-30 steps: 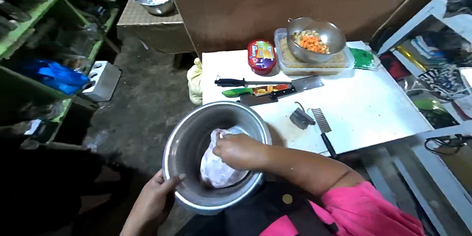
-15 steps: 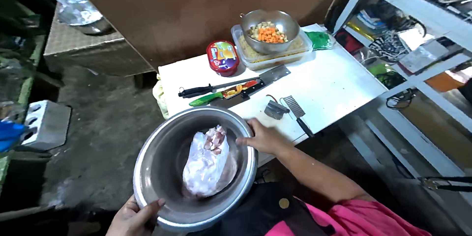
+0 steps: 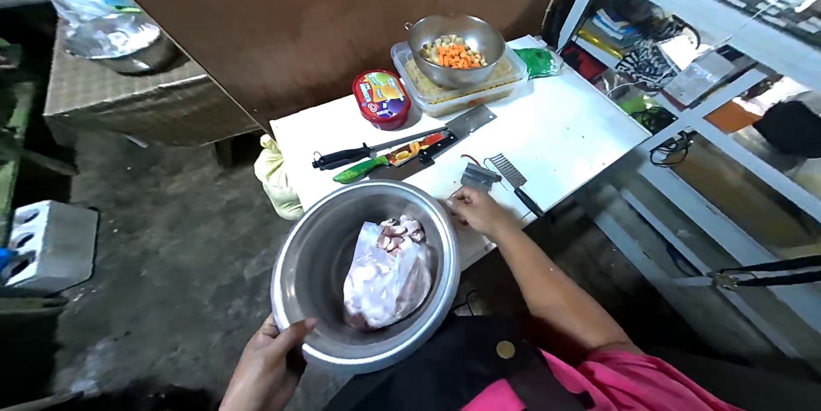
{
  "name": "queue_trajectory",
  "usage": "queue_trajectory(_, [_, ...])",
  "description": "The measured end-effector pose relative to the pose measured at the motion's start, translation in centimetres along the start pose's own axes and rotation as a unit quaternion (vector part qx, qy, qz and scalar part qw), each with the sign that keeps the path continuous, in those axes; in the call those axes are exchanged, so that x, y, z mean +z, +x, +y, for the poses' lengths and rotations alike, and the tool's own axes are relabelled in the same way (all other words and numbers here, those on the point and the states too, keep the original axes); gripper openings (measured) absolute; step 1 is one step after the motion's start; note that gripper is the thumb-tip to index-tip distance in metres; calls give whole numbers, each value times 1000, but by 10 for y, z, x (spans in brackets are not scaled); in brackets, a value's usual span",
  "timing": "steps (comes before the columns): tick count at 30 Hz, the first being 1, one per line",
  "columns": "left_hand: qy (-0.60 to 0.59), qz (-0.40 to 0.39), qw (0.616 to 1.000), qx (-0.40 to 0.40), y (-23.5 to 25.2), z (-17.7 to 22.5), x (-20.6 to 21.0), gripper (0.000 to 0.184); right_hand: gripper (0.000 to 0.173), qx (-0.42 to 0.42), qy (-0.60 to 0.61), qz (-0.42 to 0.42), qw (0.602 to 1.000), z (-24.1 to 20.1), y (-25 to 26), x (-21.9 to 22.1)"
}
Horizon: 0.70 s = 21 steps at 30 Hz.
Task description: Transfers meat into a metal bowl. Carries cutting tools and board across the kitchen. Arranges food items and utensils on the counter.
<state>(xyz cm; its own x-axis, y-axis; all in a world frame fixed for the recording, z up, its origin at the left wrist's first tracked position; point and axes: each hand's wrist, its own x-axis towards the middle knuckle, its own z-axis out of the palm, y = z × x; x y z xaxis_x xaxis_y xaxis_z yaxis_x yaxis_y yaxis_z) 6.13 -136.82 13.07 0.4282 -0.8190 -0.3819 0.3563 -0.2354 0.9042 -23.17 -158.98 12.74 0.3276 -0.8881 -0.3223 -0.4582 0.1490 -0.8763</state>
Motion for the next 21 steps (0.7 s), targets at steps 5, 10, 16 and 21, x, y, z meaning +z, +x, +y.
queue_trajectory(5, [30, 27, 999, -12, 0, -6, -5, 32, 32, 35, -258, 180, 948, 9, 37, -35])
queue_trajectory(10, [109, -27, 979, -171, -2, -4, -20, 63, 44, 53, -364, 188, 911, 17, 54, -33])
queue_trajectory(16, [69, -20, 971, -228, -8, 11, 3, 17, 59, 146, -367, 211, 894, 31, 11, -58])
queue_trajectory(21, [26, 25, 983, -183, -13, 12, 35, 23, 53, 167, -374, 160, 898, 80, 7, -90])
